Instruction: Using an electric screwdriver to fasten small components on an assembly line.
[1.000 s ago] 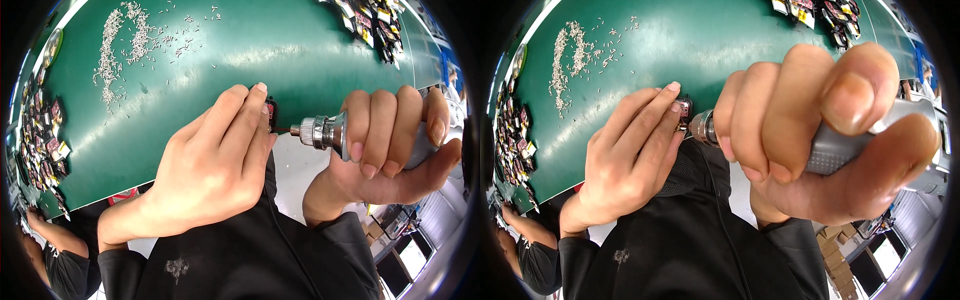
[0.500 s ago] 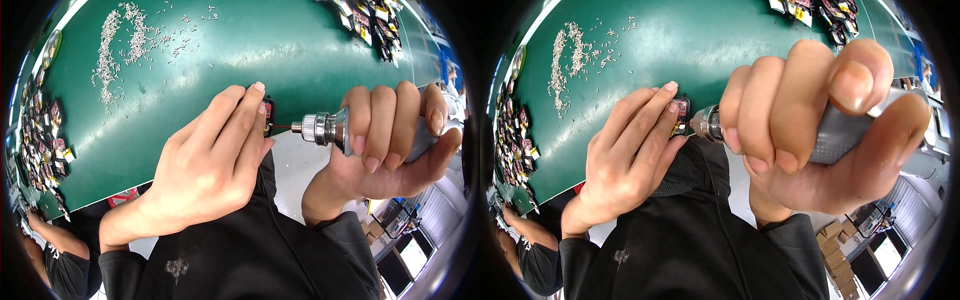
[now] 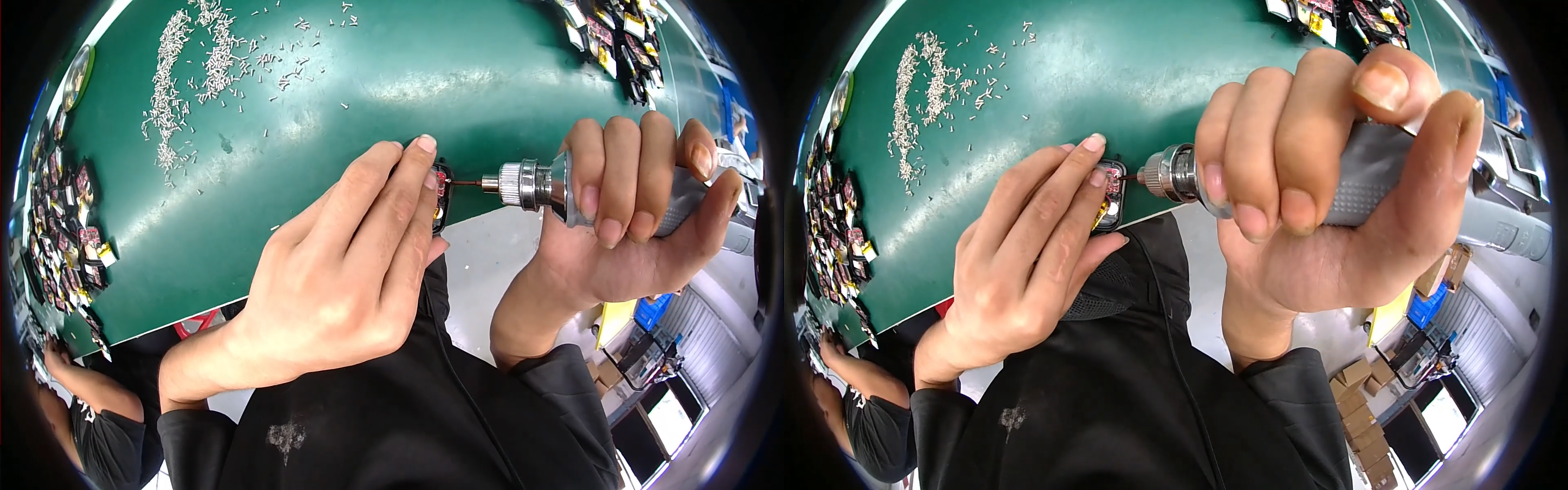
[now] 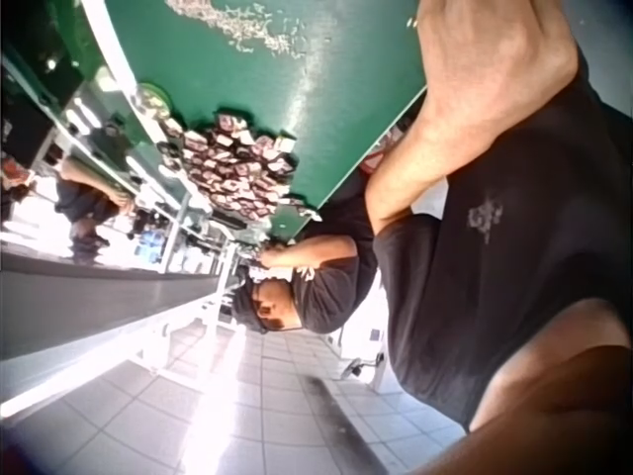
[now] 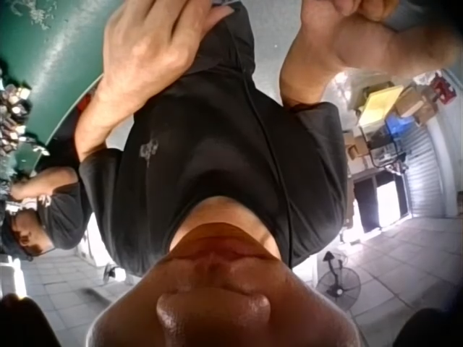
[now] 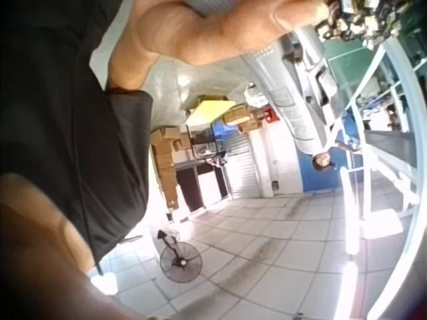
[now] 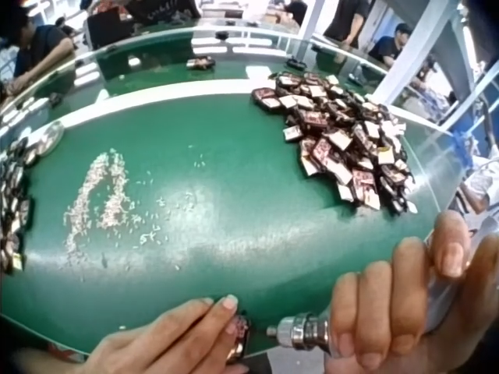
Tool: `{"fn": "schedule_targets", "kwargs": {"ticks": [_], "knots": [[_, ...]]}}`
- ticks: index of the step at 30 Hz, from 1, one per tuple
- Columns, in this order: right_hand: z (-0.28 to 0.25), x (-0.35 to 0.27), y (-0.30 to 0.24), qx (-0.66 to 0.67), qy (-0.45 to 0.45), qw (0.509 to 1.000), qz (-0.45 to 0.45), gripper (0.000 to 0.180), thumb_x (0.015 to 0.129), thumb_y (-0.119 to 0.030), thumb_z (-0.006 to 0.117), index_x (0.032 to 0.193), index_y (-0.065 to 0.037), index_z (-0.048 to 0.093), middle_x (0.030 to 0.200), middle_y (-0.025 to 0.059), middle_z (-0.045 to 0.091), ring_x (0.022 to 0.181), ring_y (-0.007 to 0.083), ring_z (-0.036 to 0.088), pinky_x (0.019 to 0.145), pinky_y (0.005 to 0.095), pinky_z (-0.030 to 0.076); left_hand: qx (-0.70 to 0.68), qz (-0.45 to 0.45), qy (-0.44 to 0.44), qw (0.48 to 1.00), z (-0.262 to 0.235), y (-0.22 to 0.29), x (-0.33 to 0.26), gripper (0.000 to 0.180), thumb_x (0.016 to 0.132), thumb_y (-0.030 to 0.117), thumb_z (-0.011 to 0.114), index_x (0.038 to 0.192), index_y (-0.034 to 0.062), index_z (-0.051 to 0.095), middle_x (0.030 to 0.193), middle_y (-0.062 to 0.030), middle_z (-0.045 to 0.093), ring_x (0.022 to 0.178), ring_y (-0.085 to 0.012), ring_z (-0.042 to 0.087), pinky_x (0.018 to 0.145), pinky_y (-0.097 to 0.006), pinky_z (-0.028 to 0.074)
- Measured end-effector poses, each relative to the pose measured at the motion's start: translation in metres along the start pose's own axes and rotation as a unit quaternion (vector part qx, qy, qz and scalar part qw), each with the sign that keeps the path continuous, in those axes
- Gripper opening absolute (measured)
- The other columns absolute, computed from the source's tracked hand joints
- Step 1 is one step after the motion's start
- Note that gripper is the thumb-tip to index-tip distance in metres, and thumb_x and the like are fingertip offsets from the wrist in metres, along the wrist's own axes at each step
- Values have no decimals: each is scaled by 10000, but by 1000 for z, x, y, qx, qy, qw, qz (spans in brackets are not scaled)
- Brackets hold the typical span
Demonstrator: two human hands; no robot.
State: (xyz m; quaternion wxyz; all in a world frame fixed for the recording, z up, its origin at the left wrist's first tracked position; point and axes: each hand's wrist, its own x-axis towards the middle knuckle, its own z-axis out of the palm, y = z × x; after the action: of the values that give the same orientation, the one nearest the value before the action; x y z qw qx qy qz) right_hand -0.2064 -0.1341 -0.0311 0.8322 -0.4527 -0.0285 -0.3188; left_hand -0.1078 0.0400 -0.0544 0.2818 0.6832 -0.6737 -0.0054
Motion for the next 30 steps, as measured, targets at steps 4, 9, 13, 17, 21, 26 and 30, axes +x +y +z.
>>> {"fn": "schedule_targets", "kwargs": {"ticks": [4,9,13,17,21,26,30], "knots": [[-1,0,2,4,2,1000,6,311,956,-323,428,959,-43,564,529,-16,412,457,101,398,519,261,345,2,-5,4,1000,1,0,0,442,606,66,724,970,-141,582,1076,-246,597,907,-353,599,694,-379,544],[-2,0,3,10,4,1000,13,312,954,-320,431,959,-39,566,531,-16,413,458,98,398,519,260,347,1,2,-3,1000,0,0,1,426,619,72,721,962,-143,584,1067,-247,600,908,-352,600,691,-374,545],[-2,0,4,8,1,1000,10,315,953,-320,432,962,-37,570,528,-16,411,457,97,397,517,258,346,0,-3,2,1000,0,0,0,420,621,74,720,956,-143,586,1063,-249,601,908,-350,601,693,-373,546],[-2,1,4,-2,6,1000,7,314,953,-316,428,960,-37,573,524,-17,408,453,98,397,511,259,347,2,-1,5,1000,1,0,0,419,618,71,720,952,-143,588,1062,-249,601,907,-349,601,697,-373,546],[-2,1,5,-2,7,1000,4,315,954,-313,422,959,-39,577,522,-17,406,452,98,398,510,260,350,0,-2,4,1000,1,0,-1,423,613,67,720,954,-144,587,1063,-249,601,907,-349,601,697,-372,546],[-3,1,5,-10,-14,1000,6,334,961,-323,404,969,-40,580,526,-18,407,454,100,402,521,259,359,-4,-2,20,1000,3,0,-1,432,601,65,721,955,-143,587,1067,-246,600,908,-349,600,689,-372,548],[-2,2,3,-25,-41,999,10,340,973,-336,372,985,-52,560,538,-19,413,455,98,400,523,258,365,10,-1,23,1000,5,1,-4,439,579,49,712,956,-139,590,1075,-238,598,915,-346,594,669,-371,547]]}}
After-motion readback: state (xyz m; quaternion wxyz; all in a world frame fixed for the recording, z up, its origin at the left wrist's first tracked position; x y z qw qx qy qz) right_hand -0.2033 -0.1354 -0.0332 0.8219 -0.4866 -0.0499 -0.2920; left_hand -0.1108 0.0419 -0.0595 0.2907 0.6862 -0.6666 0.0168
